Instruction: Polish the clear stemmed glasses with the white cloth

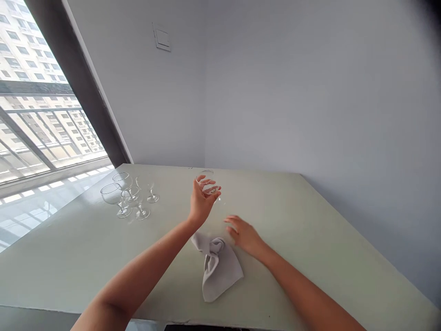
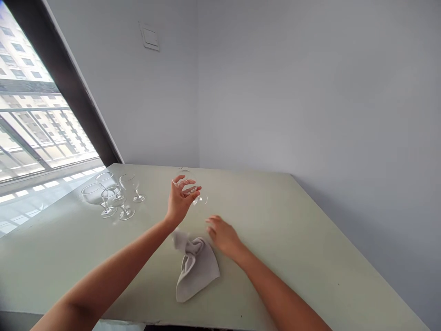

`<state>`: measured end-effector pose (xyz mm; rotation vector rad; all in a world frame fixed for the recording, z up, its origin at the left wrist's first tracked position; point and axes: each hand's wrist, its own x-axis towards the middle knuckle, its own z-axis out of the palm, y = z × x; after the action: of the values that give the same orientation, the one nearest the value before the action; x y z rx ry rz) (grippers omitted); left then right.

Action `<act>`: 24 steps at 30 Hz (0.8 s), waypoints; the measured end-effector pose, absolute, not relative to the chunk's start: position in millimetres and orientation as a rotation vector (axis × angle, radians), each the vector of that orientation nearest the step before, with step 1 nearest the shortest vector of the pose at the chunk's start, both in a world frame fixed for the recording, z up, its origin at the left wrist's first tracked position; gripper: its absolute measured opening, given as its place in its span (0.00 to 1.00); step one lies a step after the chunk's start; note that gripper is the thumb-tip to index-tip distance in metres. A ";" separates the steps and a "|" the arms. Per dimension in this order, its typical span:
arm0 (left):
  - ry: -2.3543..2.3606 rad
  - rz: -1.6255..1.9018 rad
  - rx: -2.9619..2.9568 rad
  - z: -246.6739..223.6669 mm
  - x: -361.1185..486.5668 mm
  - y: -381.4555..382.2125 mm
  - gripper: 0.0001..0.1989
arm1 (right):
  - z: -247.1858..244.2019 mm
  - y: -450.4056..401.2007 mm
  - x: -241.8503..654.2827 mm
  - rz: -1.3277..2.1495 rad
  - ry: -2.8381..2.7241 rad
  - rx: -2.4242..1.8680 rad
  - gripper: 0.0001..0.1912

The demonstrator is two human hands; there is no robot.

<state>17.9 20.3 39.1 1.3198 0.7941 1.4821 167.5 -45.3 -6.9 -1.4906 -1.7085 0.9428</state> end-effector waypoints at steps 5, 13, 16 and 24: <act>0.789 1.410 1.421 32.8 44.3 15.4 0.26 | 18.1 -28.5 180.4 0.234 -1.808 -1.504 0.12; 1.013 1.076 2.095 22.0 53.5 6.8 0.38 | -0.1 15.6 237.5 0.174 -1.623 -1.773 0.09; 1.104 0.901 2.252 -2.3 14.9 -3.6 0.30 | -11.3 37.5 307.2 0.107 -1.405 -2.001 0.10; 1.361 0.856 2.059 -58.8 -34.6 -11.9 0.21 | -34.2 61.8 406.4 0.081 -1.065 -2.383 0.12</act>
<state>-34.6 -11.9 -58.8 2.0590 1.3605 0.8564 406.4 61.8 -34.2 -2.3835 -1.0648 0.0808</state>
